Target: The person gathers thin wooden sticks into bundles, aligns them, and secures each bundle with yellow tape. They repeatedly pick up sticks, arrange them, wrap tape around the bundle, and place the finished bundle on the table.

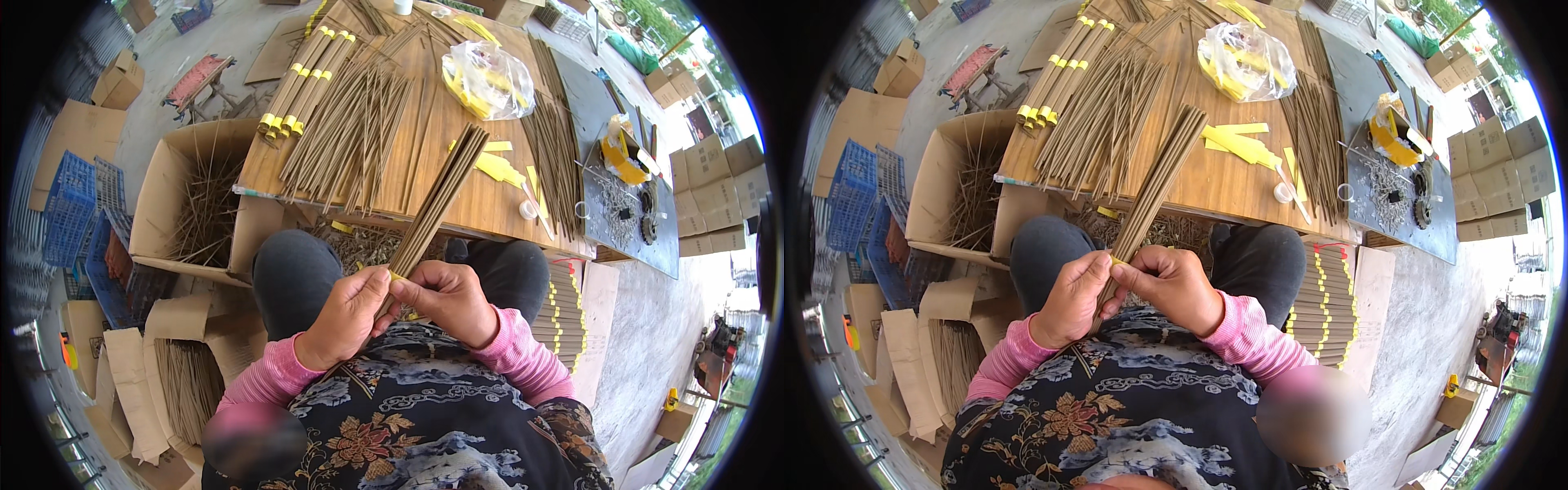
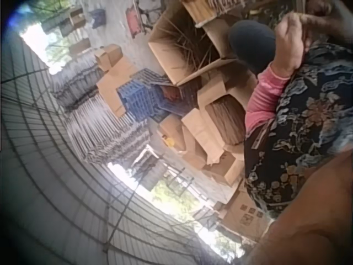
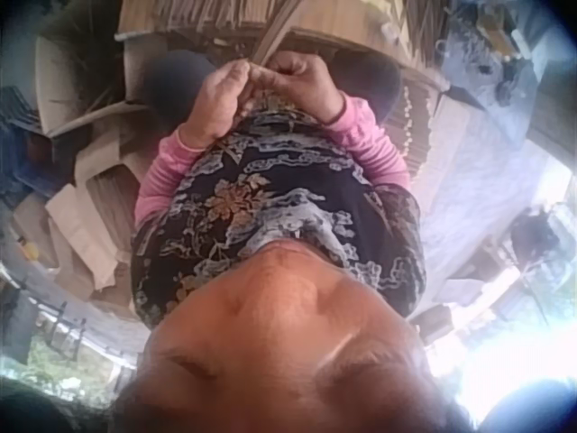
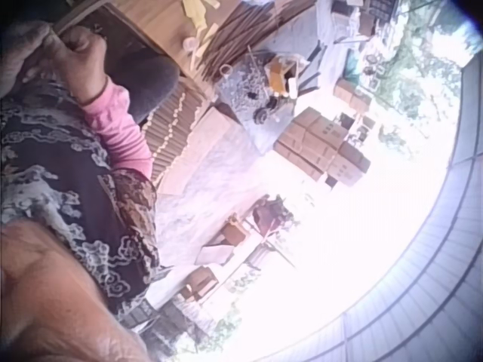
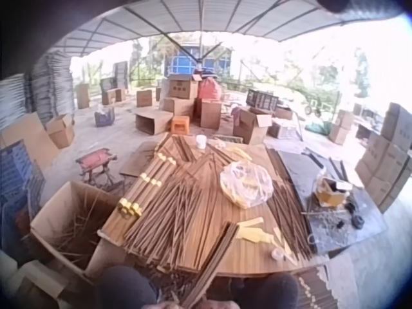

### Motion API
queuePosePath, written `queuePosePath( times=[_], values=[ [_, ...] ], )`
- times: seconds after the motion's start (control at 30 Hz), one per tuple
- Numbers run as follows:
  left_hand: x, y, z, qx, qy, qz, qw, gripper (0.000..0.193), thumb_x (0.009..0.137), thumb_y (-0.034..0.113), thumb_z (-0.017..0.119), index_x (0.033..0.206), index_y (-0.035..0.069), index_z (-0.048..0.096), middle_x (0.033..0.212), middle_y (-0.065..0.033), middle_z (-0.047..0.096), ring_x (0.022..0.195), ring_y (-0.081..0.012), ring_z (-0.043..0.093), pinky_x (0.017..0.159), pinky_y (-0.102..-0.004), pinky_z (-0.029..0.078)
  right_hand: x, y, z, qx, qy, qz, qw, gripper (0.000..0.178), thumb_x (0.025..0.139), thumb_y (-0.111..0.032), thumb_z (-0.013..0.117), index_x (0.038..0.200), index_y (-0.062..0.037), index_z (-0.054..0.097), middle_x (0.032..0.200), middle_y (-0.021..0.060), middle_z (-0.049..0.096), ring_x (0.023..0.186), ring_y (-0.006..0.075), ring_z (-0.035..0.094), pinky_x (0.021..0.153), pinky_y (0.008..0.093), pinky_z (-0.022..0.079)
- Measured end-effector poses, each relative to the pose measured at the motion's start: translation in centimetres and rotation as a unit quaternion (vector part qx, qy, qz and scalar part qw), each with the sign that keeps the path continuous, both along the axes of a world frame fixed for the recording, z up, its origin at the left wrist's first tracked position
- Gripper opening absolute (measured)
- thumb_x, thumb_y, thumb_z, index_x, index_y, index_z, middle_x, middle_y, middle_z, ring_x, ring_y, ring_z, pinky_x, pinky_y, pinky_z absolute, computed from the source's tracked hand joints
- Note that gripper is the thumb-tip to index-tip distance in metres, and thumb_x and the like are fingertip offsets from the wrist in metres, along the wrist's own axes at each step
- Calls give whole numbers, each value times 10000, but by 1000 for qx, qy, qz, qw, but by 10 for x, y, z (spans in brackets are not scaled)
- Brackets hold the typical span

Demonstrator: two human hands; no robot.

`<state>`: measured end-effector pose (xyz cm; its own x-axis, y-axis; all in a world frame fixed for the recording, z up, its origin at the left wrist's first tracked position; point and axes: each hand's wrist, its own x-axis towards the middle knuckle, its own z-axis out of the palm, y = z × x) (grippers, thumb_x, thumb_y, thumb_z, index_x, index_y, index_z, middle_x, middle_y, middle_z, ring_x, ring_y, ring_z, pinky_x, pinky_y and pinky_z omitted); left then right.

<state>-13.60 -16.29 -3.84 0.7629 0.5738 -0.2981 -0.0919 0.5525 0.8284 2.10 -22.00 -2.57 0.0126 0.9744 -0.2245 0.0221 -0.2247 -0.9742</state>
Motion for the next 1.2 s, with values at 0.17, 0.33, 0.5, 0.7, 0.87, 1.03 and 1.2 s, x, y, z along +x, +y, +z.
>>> queuePosePath(
  times=[0.17, 0.33, 0.5, 0.7, 0.87, 1.03, 1.2],
  values=[
    [0, 1, 0, 15, 5, -12, 1000, 314, 970, 266, 316, 880, 20, 489, 670, -13, 463, 510, -49, 390, 435, -167, 326, -2, -3, 0, 8, 3, -20, 1000, 242, 843, -181, 615, 715, 24, 588, 607, 8, 549, 590, 36, 452, 499, 219, 393],
    [1, 2, 0, 12, 2, -17, 1000, 310, 969, 265, 320, 884, 19, 487, 672, -12, 462, 513, -45, 387, 436, -164, 324, -2, -4, -1, 4, -2, -26, 1000, 242, 840, -186, 618, 719, 22, 590, 610, 4, 537, 585, 40, 450, 494, 219, 390],
    [1, 2, 0, 16, -6, -22, 1000, 310, 969, 266, 322, 884, 18, 487, 668, -9, 461, 510, -41, 382, 435, -162, 322, -3, -5, -4, -2, 14, -30, 999, 243, 838, -191, 621, 718, 18, 591, 600, -7, 512, 570, 43, 436, 482, 216, 377],
    [2, 1, -1, 50, 30, -26, 998, 355, 959, 345, 323, 861, 39, 474, 650, -22, 466, 516, -60, 411, 440, -180, 330, -1, -5, -6, 0, 12, -25, 1000, 235, 838, -184, 621, 723, 16, 582, 608, 6, 538, 583, 41, 462, 500, 205, 390],
    [2, -3, -1, 49, 34, -12, 998, 351, 959, 343, 322, 870, 39, 474, 666, -26, 472, 514, -53, 409, 440, -173, 334, 0, -4, -19, 49, 119, -23, 991, 182, 833, -126, 616, 763, 32, 561, 698, 51, 606, 664, 75, 566, 564, 218, 454],
    [0, -5, -1, 24, 30, 0, 999, 307, 963, 278, 332, 941, 17, 492, 683, -19, 483, 510, -41, 408, 436, -161, 340, 1, -6, -25, 56, 196, -6, 979, 170, 826, -110, 618, 774, 37, 550, 759, 63, 613, 683, 106, 590, 593, 235, 472],
    [2, -8, 5, 100, 56, 2, 993, 355, 966, 304, 311, 1037, 9, 496, 690, -8, 484, 521, -37, 408, 443, -163, 340, 0, 0, -34, 171, -77, -149, 971, 220, 758, -158, 692, 780, 14, 557, 700, 69, 575, 623, 145, 550, 588, 279, 464]
  ],
)
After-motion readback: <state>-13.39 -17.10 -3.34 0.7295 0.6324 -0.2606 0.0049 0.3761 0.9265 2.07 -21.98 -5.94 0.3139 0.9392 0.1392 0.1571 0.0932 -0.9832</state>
